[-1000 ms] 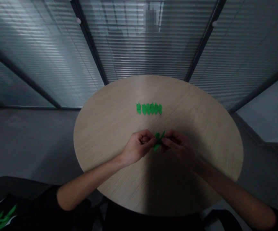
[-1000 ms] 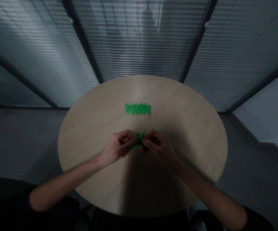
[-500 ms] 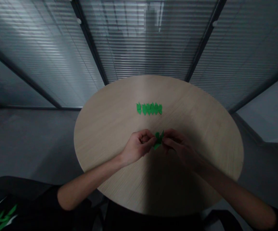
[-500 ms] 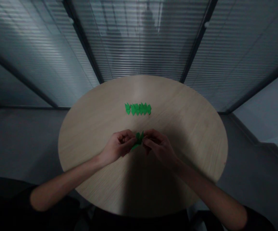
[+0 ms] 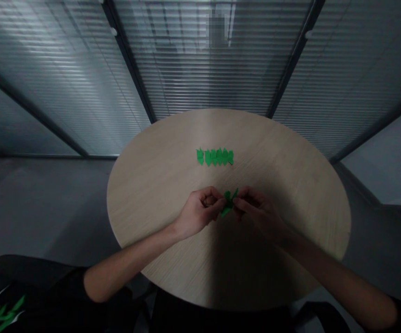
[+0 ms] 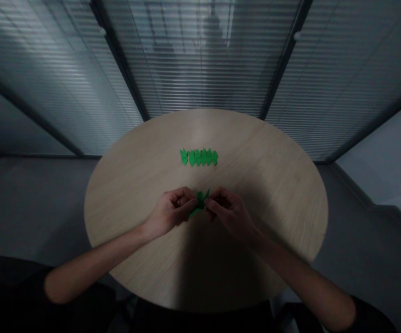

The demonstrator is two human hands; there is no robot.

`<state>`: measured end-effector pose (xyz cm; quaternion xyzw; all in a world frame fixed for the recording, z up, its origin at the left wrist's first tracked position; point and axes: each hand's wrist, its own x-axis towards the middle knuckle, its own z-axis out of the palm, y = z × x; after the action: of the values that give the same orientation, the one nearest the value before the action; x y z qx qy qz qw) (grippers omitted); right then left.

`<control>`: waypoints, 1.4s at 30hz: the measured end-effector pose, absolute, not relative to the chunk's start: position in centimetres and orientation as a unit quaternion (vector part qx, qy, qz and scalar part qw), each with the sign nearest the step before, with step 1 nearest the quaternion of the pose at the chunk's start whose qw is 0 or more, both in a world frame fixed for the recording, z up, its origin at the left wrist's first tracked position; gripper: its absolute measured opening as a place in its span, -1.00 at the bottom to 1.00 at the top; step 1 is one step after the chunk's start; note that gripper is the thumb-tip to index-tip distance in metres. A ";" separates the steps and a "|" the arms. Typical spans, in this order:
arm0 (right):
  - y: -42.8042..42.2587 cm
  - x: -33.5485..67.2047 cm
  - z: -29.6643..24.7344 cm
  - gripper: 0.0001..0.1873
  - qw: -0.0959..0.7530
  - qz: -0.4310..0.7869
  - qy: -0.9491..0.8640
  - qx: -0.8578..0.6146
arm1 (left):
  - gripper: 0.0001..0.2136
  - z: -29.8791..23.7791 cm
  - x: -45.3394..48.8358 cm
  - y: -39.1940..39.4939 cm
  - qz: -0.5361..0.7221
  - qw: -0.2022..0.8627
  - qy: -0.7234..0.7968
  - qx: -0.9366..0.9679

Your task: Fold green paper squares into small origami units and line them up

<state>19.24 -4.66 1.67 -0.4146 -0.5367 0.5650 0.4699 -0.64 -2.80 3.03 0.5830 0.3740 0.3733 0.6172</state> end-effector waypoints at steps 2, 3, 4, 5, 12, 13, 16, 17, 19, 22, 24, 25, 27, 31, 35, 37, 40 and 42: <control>-4.6 19.2 1.4 -0.72 0.473 0.561 -0.538 -0.416 | -0.67 3.1 -0.6 -2.8 0.374 0.617 0.374 0.583; -4.6 19.3 1.3 -0.72 0.473 0.559 -0.540 -0.415 | -0.66 3.1 -0.6 -2.8 0.373 0.617 0.374 0.583; -4.5 19.3 1.2 -0.73 0.472 0.558 -0.543 -0.414 | -0.67 3.1 -0.6 -2.8 0.372 0.619 0.373 0.583; -4.5 19.3 1.2 -0.73 0.470 0.558 -0.546 -0.411 | -0.67 3.1 -0.6 -2.8 0.371 0.620 0.372 0.583; -4.5 19.4 1.1 -0.77 0.447 0.573 -0.554 -0.406 | -0.70 3.0 -0.7 -2.8 0.370 0.625 0.362 0.584; -4.6 19.4 1.1 -0.78 0.445 0.572 -0.554 -0.409 | -0.70 3.1 -0.7 -2.8 0.368 0.626 0.365 0.583; -4.6 19.5 1.0 -0.78 0.449 0.565 -0.553 -0.417 | -0.69 3.1 -0.8 -2.8 0.363 0.627 0.369 0.582; -4.6 19.5 1.0 -0.78 0.450 0.562 -0.554 -0.418 | -0.69 3.1 -0.8 -2.8 0.362 0.628 0.369 0.582; -4.5 19.6 1.0 -0.77 0.448 0.560 -0.556 -0.420 | -0.69 3.0 -0.8 -2.7 0.361 0.629 0.369 0.582; -4.6 19.6 1.0 -0.75 0.452 0.553 -0.557 -0.424 | -0.69 2.9 -0.8 -2.8 0.354 0.629 0.375 0.582; -4.6 19.6 0.9 -0.74 0.454 0.551 -0.555 -0.426 | -0.69 2.9 -0.8 -2.8 0.352 0.629 0.378 0.581; -4.6 19.6 0.8 -0.74 0.454 0.551 -0.555 -0.427 | -0.69 2.9 -0.8 -2.8 0.353 0.630 0.377 0.580; -4.6 19.5 0.8 -0.74 0.453 0.553 -0.555 -0.426 | -0.69 3.0 -0.8 -2.8 0.357 0.629 0.372 0.582; -4.5 19.3 1.1 -0.71 0.469 0.556 -0.548 -0.413 | -0.68 3.2 -0.7 -2.8 0.361 0.622 0.373 0.586; -4.5 19.2 1.4 -0.69 0.471 0.540 -0.559 -0.417 | -0.67 3.2 -0.6 -2.8 0.361 0.620 0.372 0.589; -4.6 19.2 1.3 -0.67 0.472 0.533 -0.560 -0.424 | -0.68 3.1 -0.6 -2.8 0.360 0.620 0.372 0.589; -4.6 19.1 0.9 -0.65 0.470 0.527 -0.562 -0.431 | -0.70 3.0 -0.6 -2.8 0.360 0.625 0.373 0.583; -4.7 19.0 0.7 -0.64 0.468 0.523 -0.565 -0.435 | -0.71 3.0 -0.6 -2.8 0.359 0.629 0.373 0.580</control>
<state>19.04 -4.65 0.71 -0.4347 -0.5648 0.5229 0.4676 -0.58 -2.83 3.03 0.5800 0.3727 0.3591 0.6291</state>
